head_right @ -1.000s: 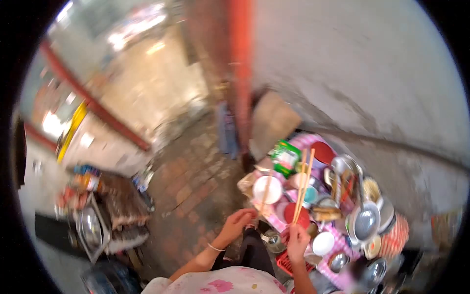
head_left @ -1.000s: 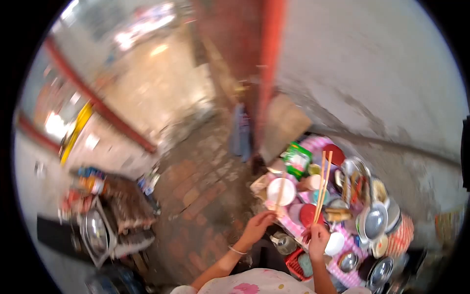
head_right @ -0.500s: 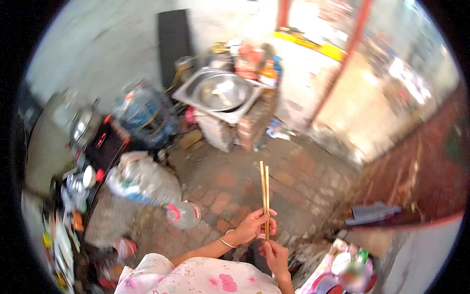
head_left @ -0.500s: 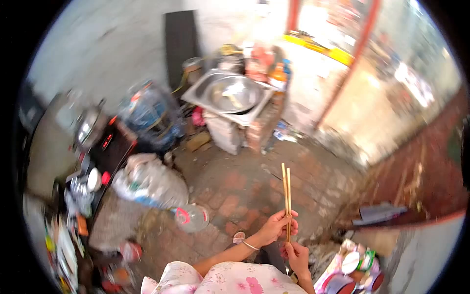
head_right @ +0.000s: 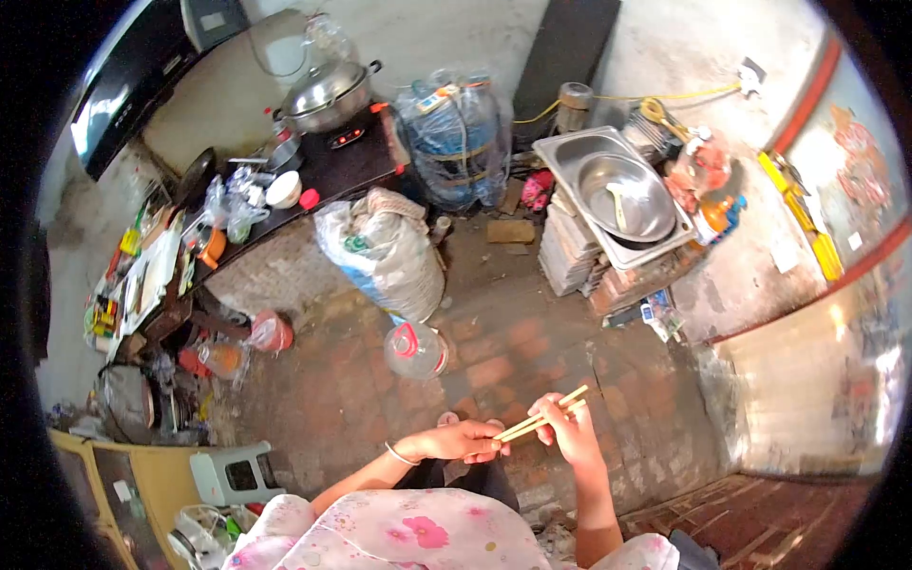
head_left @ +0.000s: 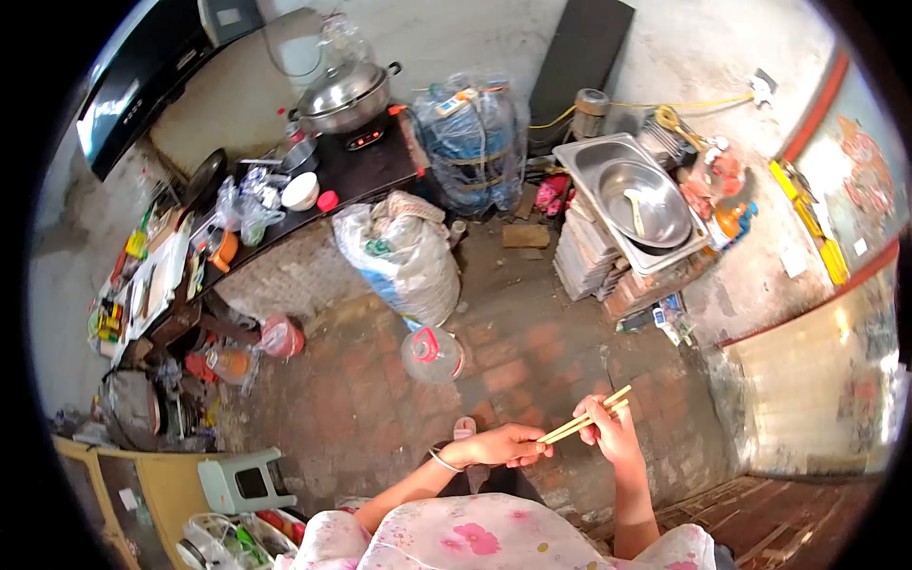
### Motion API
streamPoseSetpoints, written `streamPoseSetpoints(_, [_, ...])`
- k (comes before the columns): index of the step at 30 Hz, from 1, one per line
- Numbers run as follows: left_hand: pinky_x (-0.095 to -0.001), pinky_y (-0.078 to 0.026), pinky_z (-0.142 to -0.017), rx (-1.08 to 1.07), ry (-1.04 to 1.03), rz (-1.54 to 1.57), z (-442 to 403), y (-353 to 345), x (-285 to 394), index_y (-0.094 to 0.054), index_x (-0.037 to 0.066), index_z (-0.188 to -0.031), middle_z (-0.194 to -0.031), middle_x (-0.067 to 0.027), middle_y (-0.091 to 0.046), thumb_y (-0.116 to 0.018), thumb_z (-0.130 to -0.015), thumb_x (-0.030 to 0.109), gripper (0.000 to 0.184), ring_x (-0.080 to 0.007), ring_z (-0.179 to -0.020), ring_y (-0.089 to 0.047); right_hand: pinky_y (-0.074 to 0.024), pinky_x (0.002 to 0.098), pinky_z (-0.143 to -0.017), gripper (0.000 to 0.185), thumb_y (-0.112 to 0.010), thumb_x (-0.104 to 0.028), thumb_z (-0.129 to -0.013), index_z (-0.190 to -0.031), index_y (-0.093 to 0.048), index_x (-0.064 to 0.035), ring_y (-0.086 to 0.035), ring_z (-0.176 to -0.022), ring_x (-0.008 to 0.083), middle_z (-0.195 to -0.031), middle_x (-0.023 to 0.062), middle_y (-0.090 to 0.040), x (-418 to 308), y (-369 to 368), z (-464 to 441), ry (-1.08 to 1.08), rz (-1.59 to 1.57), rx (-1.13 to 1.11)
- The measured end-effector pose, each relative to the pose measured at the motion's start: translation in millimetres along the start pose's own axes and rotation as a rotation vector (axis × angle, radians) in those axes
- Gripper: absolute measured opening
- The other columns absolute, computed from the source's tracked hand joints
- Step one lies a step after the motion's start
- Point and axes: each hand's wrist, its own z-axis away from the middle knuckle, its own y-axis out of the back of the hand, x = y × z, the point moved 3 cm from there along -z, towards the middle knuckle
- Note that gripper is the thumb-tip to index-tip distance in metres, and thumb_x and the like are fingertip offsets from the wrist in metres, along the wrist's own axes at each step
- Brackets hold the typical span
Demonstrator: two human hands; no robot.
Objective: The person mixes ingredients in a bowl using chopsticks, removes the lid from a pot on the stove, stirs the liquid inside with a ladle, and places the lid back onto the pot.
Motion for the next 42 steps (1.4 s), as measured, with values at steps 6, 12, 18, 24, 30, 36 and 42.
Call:
streamPoseSetpoints(6, [-0.0178, -0.031, -0.047, 0.066, 0.032, 0.065, 66.4, 36.5, 3.5, -0.052, 0.002, -0.111, -0.064, 0.0056, -0.038, -0.041, -0.095, 0.024, 0.029, -0.0032, -0.054, -0.034, -0.0419, 0.0229, -0.042, 0.026, -0.052, -0.021, -0.089, -0.081, -0.058, 0.002, -0.051, -0.047, 0.0111, -0.06, 0.0058, -0.054, 14.6, -56.5, -35.6, -0.134, 0.026, -0.152])
streamPoseSetpoints(12, [-0.0176, -0.031, -0.046, 0.244, 0.032, 0.019, 145.4, 96.9, 1.3, -0.057, 0.005, -0.104, -0.064, 0.0068, -0.04, -0.044, -0.093, 0.027, 0.028, -0.0023, -0.055, -0.036, -0.0412, 0.0229, -0.037, 0.027, -0.047, -0.02, -0.091, -0.079, -0.056, 0.0024, -0.05, -0.043, 0.0125, -0.058, 0.0062, -0.052, 28.7, -120.9, -85.1, -0.089, 0.085, -0.05])
streamPoseSetpoints(18, [-0.0185, -0.024, -0.045, 0.366, -0.075, 0.04, 244.2, 171.4, -4.3, -0.06, 0.007, -0.096, -0.06, 0.0069, -0.038, -0.046, -0.092, 0.032, 0.03, -0.003, -0.053, -0.031, -0.0388, 0.024, -0.038, 0.028, -0.048, -0.022, -0.091, -0.078, -0.056, 0.0015, -0.048, -0.043, 0.0129, -0.057, 0.0055, -0.051, 57.4, -222.8, -137.2, -0.096, 0.078, -0.008])
streamPoseSetpoints(24, [-0.0197, -0.029, -0.048, 0.447, -0.067, 0.078, 335.2, 230.9, -11.6, -0.061, 0.005, -0.09, -0.061, 0.0065, -0.041, -0.047, -0.092, 0.027, 0.026, -0.0038, -0.054, -0.033, -0.0359, 0.0235, -0.038, 0.028, -0.048, -0.022, -0.09, -0.08, -0.058, 0.0014, -0.045, -0.042, 0.0117, -0.055, 0.0047, -0.049, 75.2, -325.4, -176.8, -0.153, 0.126, -0.069])
streamPoseSetpoints(30, [-0.0192, -0.026, -0.046, 0.51, -0.181, 0.158, 375.3, 276.1, -2.5, -0.061, 0.002, -0.089, -0.06, 0.0071, -0.039, -0.048, -0.092, 0.023, 0.024, -0.003, -0.053, -0.032, -0.0428, 0.0228, -0.041, 0.021, -0.056, -0.019, -0.086, -0.082, -0.061, 0.0014, -0.052, -0.048, 0.0096, -0.061, 0.0054, -0.057, 74.8, -374.5, -215.5, -0.227, 0.268, -0.147])
streamPoseSetpoints(36, [-0.0198, -0.024, -0.045, 0.547, -0.129, 0.236, 401.2, 334.1, 21.4, -0.061, 0.003, -0.09, -0.059, 0.0065, -0.038, -0.047, -0.092, 0.023, 0.025, -0.0035, -0.051, -0.029, -0.0499, 0.0263, -0.044, 0.024, -0.055, -0.017, -0.086, -0.081, -0.06, 0.0053, -0.058, -0.052, 0.016, -0.066, 0.0116, -0.06, 78.0, -408.6, -287.4, -0.187, 0.197, -0.144])
streamPoseSetpoints(42, [-0.0208, -0.024, -0.042, 1.11, -0.142, 0.367, 448.5, 424.8, 42.2, -0.058, 0.001, -0.088, -0.057, 0.0038, -0.039, -0.046, -0.092, 0.023, 0.026, -0.0052, -0.048, -0.03, -0.0507, 0.0249, -0.043, 0.02, -0.051, -0.015, -0.087, -0.083, -0.058, 0.0038, -0.059, -0.052, 0.0154, -0.069, 0.0114, -0.06, 56.1, -427.3, -414.9, 0.036, -0.018, 0.056])
